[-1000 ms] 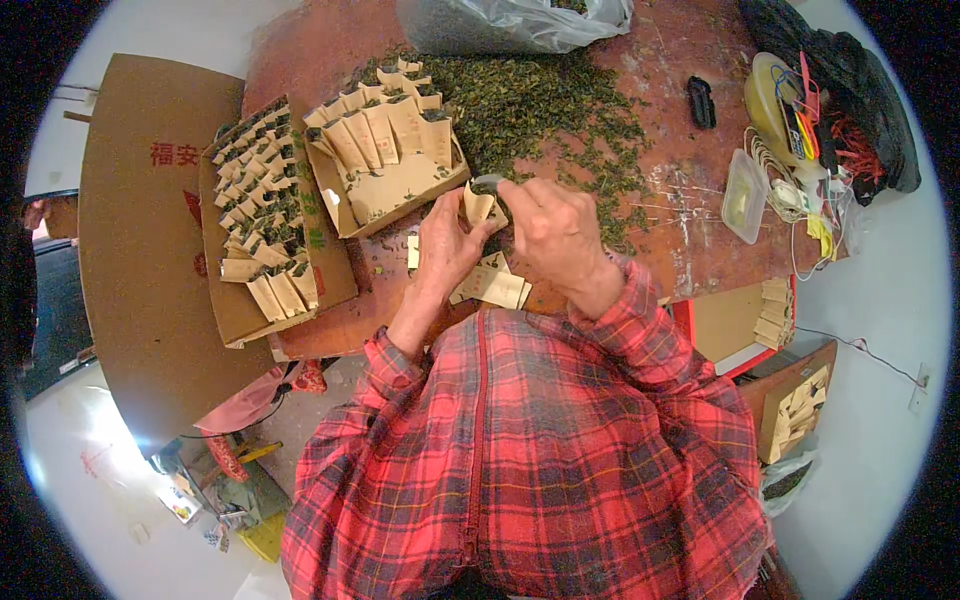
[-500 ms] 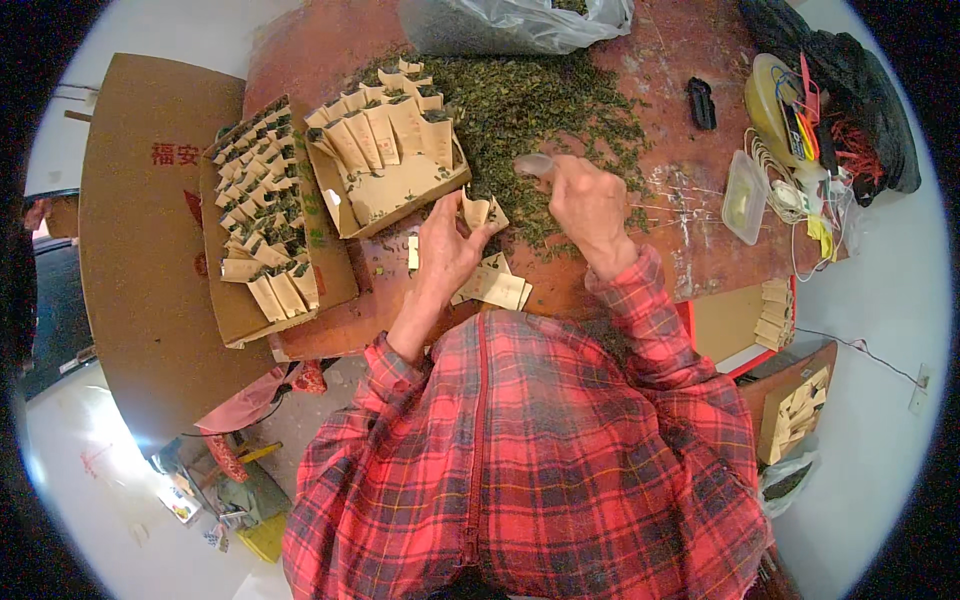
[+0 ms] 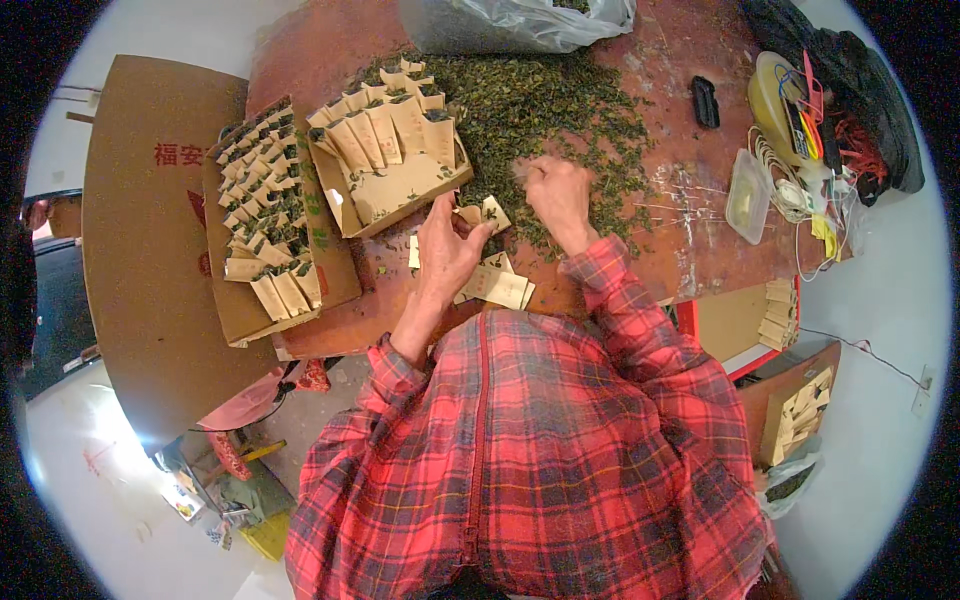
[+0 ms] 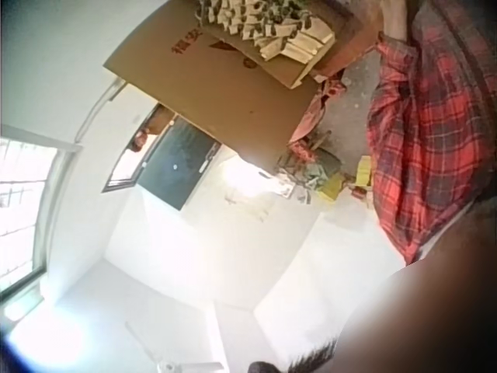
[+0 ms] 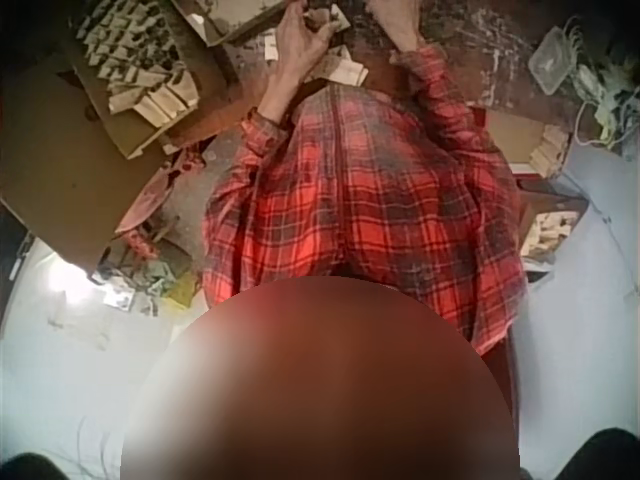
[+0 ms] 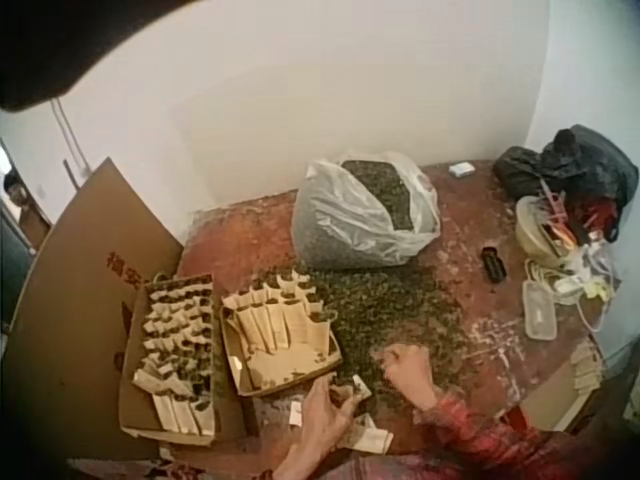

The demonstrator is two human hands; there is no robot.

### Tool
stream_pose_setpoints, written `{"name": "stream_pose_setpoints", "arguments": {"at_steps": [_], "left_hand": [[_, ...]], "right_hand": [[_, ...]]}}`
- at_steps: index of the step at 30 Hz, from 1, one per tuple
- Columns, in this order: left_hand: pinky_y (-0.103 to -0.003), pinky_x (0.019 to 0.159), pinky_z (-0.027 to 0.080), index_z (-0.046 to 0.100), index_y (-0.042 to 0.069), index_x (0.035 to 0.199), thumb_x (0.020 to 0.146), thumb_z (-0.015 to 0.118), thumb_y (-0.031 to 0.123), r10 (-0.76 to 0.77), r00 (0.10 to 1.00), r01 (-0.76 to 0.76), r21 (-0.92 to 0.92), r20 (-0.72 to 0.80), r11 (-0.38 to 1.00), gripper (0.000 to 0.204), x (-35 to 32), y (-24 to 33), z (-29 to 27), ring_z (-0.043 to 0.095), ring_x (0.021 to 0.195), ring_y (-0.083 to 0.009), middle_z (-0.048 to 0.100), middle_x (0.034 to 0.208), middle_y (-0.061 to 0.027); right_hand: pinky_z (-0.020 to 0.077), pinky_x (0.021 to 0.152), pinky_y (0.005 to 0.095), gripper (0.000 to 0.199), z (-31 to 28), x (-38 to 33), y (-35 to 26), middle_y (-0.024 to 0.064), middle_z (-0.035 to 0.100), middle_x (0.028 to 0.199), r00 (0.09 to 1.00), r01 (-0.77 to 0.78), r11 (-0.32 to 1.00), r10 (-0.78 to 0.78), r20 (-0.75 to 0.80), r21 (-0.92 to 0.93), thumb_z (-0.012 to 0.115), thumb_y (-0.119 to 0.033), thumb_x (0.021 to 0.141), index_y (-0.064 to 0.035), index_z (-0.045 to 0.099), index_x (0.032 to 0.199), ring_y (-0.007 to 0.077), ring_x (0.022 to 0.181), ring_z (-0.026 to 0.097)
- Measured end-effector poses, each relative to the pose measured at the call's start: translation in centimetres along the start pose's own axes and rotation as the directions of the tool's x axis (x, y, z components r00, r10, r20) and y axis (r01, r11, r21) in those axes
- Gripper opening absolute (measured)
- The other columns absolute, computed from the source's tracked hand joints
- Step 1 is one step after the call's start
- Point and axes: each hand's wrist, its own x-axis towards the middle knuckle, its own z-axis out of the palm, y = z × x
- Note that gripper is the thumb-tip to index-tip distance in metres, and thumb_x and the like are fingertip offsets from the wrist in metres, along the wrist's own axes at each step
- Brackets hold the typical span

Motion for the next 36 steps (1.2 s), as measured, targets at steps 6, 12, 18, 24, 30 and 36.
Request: {"name": "stream_pose_setpoints", "arguments": {"at_steps": [6, 12, 18, 24, 30, 36], "left_hand": [[-0.041, 0.075, 0.054, 0.055, -0.005, 0.126, 0.079, 0.083, 0.011, -0.041, 0.999, 0.041, -0.012, 0.033, 0.999, 0.057, 0.5, -0.1, -0.2, 0.064, 0.082, -0.0318, 0.062, 0.102, -0.0196], [-0.041, 0.075, 0.054, 0.054, -0.005, 0.126, 0.078, 0.084, 0.009, -0.002, 1.000, 0.002, 0.003, 0.007, 1.000, 0.057, 0.6, -0.5, 0.3, 0.064, 0.083, -0.0325, 0.063, 0.104, -0.0205], [-0.043, 0.078, 0.054, 0.055, -0.003, 0.125, 0.078, 0.084, 0.006, -0.018, 1.000, 0.018, -0.006, 0.021, 1.000, 0.056, 0.8, 0.1, 0.3, 0.066, 0.090, -0.0367, 0.063, 0.108, -0.0223], [-0.048, 0.085, 0.053, 0.056, 0.000, 0.124, 0.077, 0.083, 0.006, 0.004, 1.000, -0.004, 0.026, 0.024, 1.000, 0.055, 1.0, 0.3, 0.3, 0.064, 0.101, -0.0430, 0.063, 0.110, -0.0231], [-0.050, 0.089, 0.052, 0.055, 0.001, 0.125, 0.077, 0.083, 0.006, 0.070, 0.997, -0.071, 0.051, 0.024, 0.996, 0.056, 0.9, 0.1, 0.6, 0.062, 0.106, -0.0451, 0.063, 0.113, -0.0229], [-0.049, 0.090, 0.052, 0.055, 0.001, 0.125, 0.077, 0.082, 0.006, 0.111, 0.994, -0.112, 0.054, 0.012, 0.992, 0.055, 0.9, -0.1, 0.8, 0.062, 0.106, -0.0449, 0.062, 0.113, -0.0231]], "right_hand": [[0.0576, 0.059, 0.0314, 0.025, -1.9, -0.5, -1.6, 0.0131, 0.077, 0.077, 0.967, -0.254, 0.943, 0.238, 0.094, 0.215, 0.059, -0.013, 0.094, 0.0012, 0.077, 0.105, 0.0175, 0.062, 0.073], [0.0559, 0.055, 0.0269, 0.026, -3.6, -0.8, -2.2, 0.0113, 0.077, 0.080, 0.961, -0.277, 0.908, 0.255, 0.110, 0.315, 0.062, -0.015, 0.096, 0.0028, 0.076, 0.108, 0.0133, 0.064, 0.073], [0.0503, 0.052, 0.0216, 0.022, -6.1, -1.5, -4.7, 0.0059, 0.074, 0.082, 0.964, -0.262, 0.909, 0.233, 0.127, 0.324, 0.063, -0.012, 0.099, 0.0023, 0.075, 0.112, 0.0071, 0.062, 0.066], [0.0505, 0.054, 0.0209, 0.021, -7.7, -2.7, -8.2, 0.0053, 0.074, 0.082, 0.973, -0.210, 0.918, 0.162, 0.165, 0.336, 0.063, -0.009, 0.099, 0.0021, 0.075, 0.111, 0.0061, 0.064, 0.066], [0.0559, 0.059, 0.0269, 0.019, -7.1, -3.0, -7.5, 0.0130, 0.077, 0.085, 0.984, 0.144, 0.986, -0.152, 0.089, 0.084, 0.063, -0.004, 0.095, 0.0018, 0.075, 0.108, 0.0146, 0.070, 0.073], [0.0583, 0.065, 0.0371, 0.014, -6.6, -3.4, -8.2, 0.0198, 0.075, 0.091, 0.871, 0.490, 0.868, -0.491, 0.010, -0.085, 0.067, 0.000, 0.089, 0.0015, 0.074, 0.101, 0.0339, 0.077, 0.074]]}}
